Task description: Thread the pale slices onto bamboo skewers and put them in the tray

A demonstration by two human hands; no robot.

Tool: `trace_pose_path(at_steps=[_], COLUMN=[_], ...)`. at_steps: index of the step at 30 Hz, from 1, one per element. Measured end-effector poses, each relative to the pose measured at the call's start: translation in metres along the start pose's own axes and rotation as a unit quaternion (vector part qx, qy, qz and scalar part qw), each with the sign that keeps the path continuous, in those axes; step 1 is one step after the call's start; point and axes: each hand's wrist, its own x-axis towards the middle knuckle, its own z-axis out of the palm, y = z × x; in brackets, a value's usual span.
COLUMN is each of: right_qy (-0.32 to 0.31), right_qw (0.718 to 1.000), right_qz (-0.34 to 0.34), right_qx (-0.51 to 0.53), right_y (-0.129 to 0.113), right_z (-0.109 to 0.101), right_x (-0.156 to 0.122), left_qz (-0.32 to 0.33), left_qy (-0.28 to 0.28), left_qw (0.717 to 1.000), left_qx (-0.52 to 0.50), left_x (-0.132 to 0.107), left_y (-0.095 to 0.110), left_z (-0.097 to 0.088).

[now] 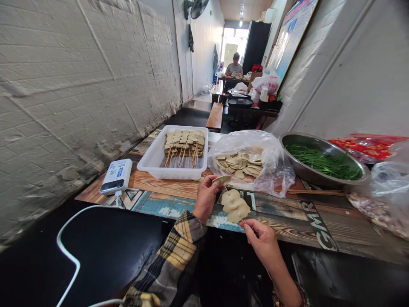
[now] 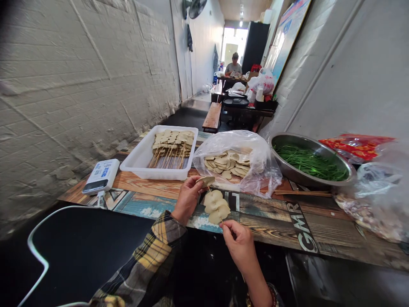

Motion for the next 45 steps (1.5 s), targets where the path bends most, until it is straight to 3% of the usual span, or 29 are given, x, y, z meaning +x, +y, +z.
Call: trace_pose_path(at_steps=[10, 23, 45], right_qy=[0.03, 0.038, 0.038], right_qw=[0.999, 0.99, 0.968], right_qz=[-0.024, -0.101, -0.224], right_qx=[-0.015, -0.087, -0.108], right_y=[-0.008, 0.005, 0.013], right_z=[0.002, -0.001, -0.017], right_x=[0.002, -0.002, 0.007], left_qz=[-0.02, -0.073, -0.075], left_qy=[-0.005, -0.023, -0.013], left_qw=[1.0, 0.997, 0.997], left_qx=[0.02, -0.026, -0.032], left_x=[-0.004, -0.002, -0.002], left_y=[0.002, 0.003, 0.004], left_z=[0.003, -0.001, -0.001])
